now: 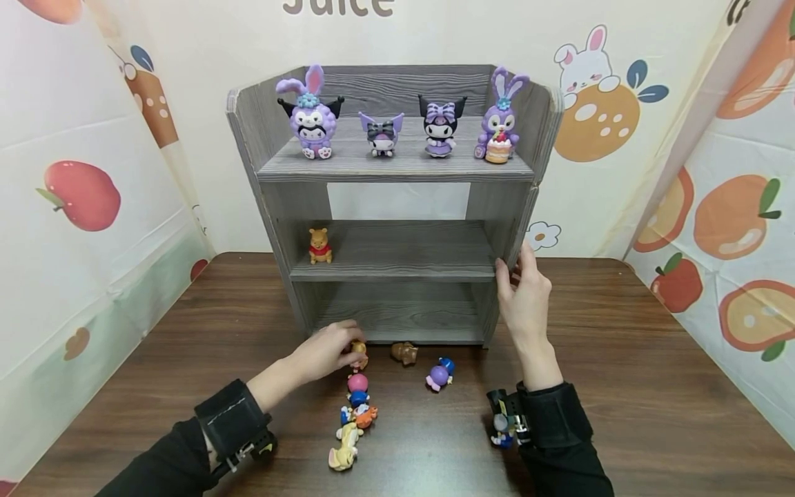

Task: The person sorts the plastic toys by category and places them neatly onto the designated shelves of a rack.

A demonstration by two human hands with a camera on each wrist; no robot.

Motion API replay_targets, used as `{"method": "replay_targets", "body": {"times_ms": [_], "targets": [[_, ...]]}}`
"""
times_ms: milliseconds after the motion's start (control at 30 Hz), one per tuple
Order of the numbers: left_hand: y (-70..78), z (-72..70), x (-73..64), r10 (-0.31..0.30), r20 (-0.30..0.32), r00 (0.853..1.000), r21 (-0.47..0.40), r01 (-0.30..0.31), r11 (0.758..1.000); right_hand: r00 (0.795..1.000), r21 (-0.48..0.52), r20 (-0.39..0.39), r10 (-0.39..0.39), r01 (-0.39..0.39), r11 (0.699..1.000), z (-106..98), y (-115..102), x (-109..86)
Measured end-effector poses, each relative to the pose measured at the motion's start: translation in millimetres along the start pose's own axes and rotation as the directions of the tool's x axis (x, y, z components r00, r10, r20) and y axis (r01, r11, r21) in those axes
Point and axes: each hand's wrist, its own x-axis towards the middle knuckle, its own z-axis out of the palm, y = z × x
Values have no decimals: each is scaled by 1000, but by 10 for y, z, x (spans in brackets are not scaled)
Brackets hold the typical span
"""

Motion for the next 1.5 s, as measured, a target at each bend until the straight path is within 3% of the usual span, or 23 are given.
{"method": "replay_targets", "body": {"times_ms": [133,267,500,767,1200,1367,1500], "targets": [[24,21,-7,-74,-20,997,22,75,997,1000,-2,2,0,0,1000,1,2,1],[44,13,-12,-103,-17,995,47,104,993,1000,-4,4,1,-1,1000,3,5,-3],[74,1,-4,-61,-21,998,86,62,994,1000,-1,-3,0,0,1000,5,3,-1],[112,32,10,-57,-4,998,83,58,995,1000,5,4,8,-8,1000,1,-1,-8],[137,31,7,-60,-70,996,15,61,998,1000,0,4,6,-6,1000,6,5,-4],[179,-29,16,-70,-106,992,-3,71,998,1000,-3,3,7,-7,1000,8,6,-6],[244,-110,24,-47,-153,987,-20,44,999,1000,-2,3,4,-4,1000,7,4,-7]]}}
